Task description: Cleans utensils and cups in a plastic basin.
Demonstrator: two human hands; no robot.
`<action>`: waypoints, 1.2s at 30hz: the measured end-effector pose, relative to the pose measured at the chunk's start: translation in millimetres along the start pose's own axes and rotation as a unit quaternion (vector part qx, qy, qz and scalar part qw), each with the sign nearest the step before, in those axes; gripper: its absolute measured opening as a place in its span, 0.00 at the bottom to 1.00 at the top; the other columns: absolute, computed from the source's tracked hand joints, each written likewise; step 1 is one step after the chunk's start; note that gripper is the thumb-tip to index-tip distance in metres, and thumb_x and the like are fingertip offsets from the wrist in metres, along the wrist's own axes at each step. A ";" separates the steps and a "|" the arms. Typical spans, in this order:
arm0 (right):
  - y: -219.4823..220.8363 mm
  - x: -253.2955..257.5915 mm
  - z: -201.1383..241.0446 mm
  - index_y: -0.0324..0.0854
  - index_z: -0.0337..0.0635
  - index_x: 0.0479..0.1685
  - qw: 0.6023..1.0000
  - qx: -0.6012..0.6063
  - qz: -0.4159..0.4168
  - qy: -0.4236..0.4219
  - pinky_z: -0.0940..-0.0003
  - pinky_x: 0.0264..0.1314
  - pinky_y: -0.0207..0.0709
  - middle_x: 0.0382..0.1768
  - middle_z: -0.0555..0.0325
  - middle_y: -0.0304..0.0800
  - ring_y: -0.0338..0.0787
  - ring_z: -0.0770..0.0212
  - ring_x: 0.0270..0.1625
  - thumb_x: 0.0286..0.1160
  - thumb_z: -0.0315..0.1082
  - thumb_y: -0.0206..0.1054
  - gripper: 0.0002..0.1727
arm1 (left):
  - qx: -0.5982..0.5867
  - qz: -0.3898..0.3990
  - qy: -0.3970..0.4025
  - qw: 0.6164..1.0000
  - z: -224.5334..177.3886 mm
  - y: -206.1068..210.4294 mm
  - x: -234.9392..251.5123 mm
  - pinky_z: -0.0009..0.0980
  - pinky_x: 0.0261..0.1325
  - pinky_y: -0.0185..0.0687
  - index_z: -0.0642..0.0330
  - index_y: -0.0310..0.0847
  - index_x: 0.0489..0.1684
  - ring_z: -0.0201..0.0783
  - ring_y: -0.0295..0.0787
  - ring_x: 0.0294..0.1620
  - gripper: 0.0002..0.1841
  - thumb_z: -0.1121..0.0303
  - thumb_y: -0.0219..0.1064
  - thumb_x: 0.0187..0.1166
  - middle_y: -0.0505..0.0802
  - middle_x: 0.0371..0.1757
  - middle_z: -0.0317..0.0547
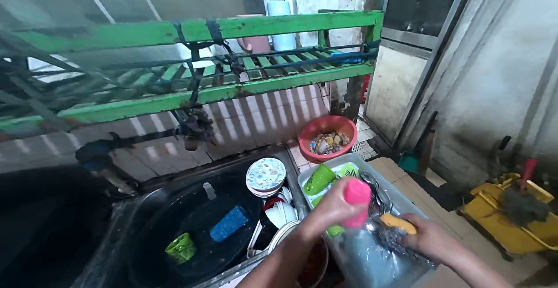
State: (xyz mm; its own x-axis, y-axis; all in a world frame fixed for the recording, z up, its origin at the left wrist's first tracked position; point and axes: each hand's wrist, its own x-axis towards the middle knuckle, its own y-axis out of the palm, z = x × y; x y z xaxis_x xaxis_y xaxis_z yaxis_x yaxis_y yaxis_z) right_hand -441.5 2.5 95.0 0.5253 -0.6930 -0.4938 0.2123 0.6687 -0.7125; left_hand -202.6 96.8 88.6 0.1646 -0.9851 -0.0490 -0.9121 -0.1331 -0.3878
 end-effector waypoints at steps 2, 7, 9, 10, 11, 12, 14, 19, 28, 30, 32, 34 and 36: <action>6.2 2.9 15.0 0.75 0.45 0.79 0.993 0.107 -0.054 0.007 0.39 0.74 0.74 0.67 0.37 0.84 0.84 0.42 0.70 0.72 0.42 0.77 0.34 | -0.203 -0.160 -0.019 0.966 8.5 9.7 9.0 0.47 0.57 0.90 0.55 0.65 0.81 0.47 0.91 0.57 0.37 0.64 0.79 0.70 0.88 0.63 0.55; 48.1 1.1 81.7 0.79 0.35 0.68 0.854 0.485 -0.163 -0.099 0.60 0.53 0.88 0.51 0.47 0.91 0.92 0.59 0.49 0.66 0.29 0.74 0.27 | -0.449 -0.294 -0.089 0.839 -7.9 43.4 15.1 0.50 0.61 0.86 0.53 0.64 0.84 0.49 0.87 0.61 0.30 0.50 0.63 0.86 0.87 0.65 0.55; 58.8 0.2 92.7 0.80 0.33 0.65 0.791 0.571 -0.173 -0.135 0.60 0.46 0.90 0.45 0.46 0.92 0.94 0.57 0.43 0.68 0.25 0.69 0.22 | -0.474 -0.274 -0.105 0.830 -14.1 42.5 12.7 0.49 0.59 0.86 0.46 0.65 0.83 0.47 0.87 0.60 0.30 0.46 0.62 0.85 0.87 0.64 0.51; 61.2 3.5 94.0 0.81 0.32 0.63 0.788 0.564 -0.192 -0.157 0.61 0.45 0.90 0.43 0.46 0.93 0.94 0.58 0.42 0.70 0.24 0.67 0.20 | -0.482 -0.269 -0.104 0.827 -18.3 42.5 12.5 0.50 0.59 0.85 0.46 0.64 0.83 0.48 0.87 0.60 0.29 0.47 0.62 0.86 0.87 0.65 0.51; 64.8 9.9 90.7 0.82 0.29 0.61 0.817 0.493 -0.229 -0.192 0.63 0.49 0.89 0.45 0.47 0.93 0.93 0.61 0.45 0.70 0.26 0.67 0.19 | -0.482 -0.269 -0.100 0.827 -20.5 44.0 12.7 0.50 0.60 0.84 0.46 0.63 0.83 0.48 0.85 0.62 0.29 0.48 0.61 0.86 0.86 0.66 0.51; 69.2 19.2 82.8 0.84 0.25 0.56 0.855 0.357 -0.284 -0.247 0.63 0.57 0.86 0.47 0.46 0.93 0.92 0.61 0.51 0.72 0.28 0.66 0.17 | -0.479 -0.272 -0.094 0.830 -20.8 47.2 13.1 0.49 0.62 0.83 0.46 0.62 0.84 0.47 0.84 0.63 0.28 0.49 0.60 0.87 0.85 0.67 0.51; 76.0 48.8 59.2 0.91 0.33 0.39 0.849 0.038 -0.391 -0.352 0.48 0.68 0.82 0.44 0.45 0.96 0.94 0.49 0.56 0.73 0.35 0.64 0.15 | -0.471 -0.292 -0.094 0.827 -14.9 60.2 18.1 0.49 0.59 0.84 0.46 0.60 0.83 0.48 0.85 0.61 0.29 0.55 0.65 0.85 0.84 0.67 0.54; 62.5 41.5 84.7 0.80 0.27 0.63 0.921 0.315 -0.159 -0.164 0.63 0.70 0.78 0.56 0.44 0.90 0.87 0.58 0.63 0.82 0.25 0.59 0.16 | -0.477 -0.293 -0.127 0.819 -1.9 58.2 21.7 0.51 0.57 0.85 0.47 0.55 0.87 0.51 0.86 0.59 0.34 0.57 0.68 0.84 0.84 0.66 0.58; 80.0 67.6 57.7 0.84 0.35 0.67 0.919 -0.130 -0.238 -0.287 0.36 0.93 0.48 0.66 0.43 0.90 0.82 0.47 0.78 0.82 0.43 0.58 0.24 | -0.476 -0.298 -0.157 0.812 9.8 66.1 27.3 0.52 0.52 0.87 0.49 0.56 0.86 0.53 0.88 0.54 0.38 0.60 0.74 0.78 0.87 0.61 0.61; 75.6 61.3 70.6 0.84 0.29 0.62 0.950 0.129 -0.187 -0.213 0.59 0.82 0.71 0.59 0.44 0.92 0.87 0.55 0.69 0.78 0.32 0.66 0.19 | -0.490 -0.312 -0.155 0.799 10.5 66.3 27.8 0.51 0.54 0.86 0.49 0.57 0.86 0.53 0.87 0.56 0.37 0.61 0.74 0.79 0.86 0.63 0.60; 65.4 42.6 99.3 0.79 0.34 0.51 0.858 0.498 -0.109 -0.055 0.63 0.50 0.86 0.41 0.50 0.89 0.90 0.62 0.45 0.83 0.22 0.56 0.08 | -0.530 -0.266 -0.146 0.792 14.5 57.2 21.5 0.49 0.55 0.86 0.46 0.59 0.86 0.50 0.88 0.57 0.32 0.53 0.66 0.84 0.87 0.63 0.55; 62.9 35.4 109.9 0.79 0.33 0.52 0.858 0.500 -0.110 -0.046 0.63 0.48 0.87 0.40 0.50 0.89 0.91 0.62 0.44 0.87 0.27 0.55 0.09 | -0.541 -0.218 -0.144 0.799 14.3 46.4 20.1 0.46 0.51 0.87 0.47 0.68 0.81 0.46 0.90 0.52 0.27 0.48 0.60 0.86 0.91 0.56 0.52; 70.0 41.7 95.5 0.83 0.26 0.60 0.960 0.159 -0.165 -0.163 0.61 0.79 0.71 0.56 0.44 0.91 0.87 0.58 0.66 0.83 0.26 0.59 0.15 | -0.521 -0.211 -0.141 0.815 15.4 45.9 22.2 0.45 0.51 0.87 0.47 0.65 0.82 0.46 0.89 0.52 0.28 0.52 0.63 0.84 0.89 0.57 0.52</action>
State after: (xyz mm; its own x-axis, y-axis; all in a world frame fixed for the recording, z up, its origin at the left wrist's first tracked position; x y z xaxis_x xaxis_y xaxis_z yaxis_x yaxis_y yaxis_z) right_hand -326.1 46.2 72.1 0.6048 -0.7949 -0.0487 0.6248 0.5115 -0.5900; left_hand -235.0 70.5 55.5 0.4913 -0.7838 -0.3798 -0.5514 -0.6175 0.5610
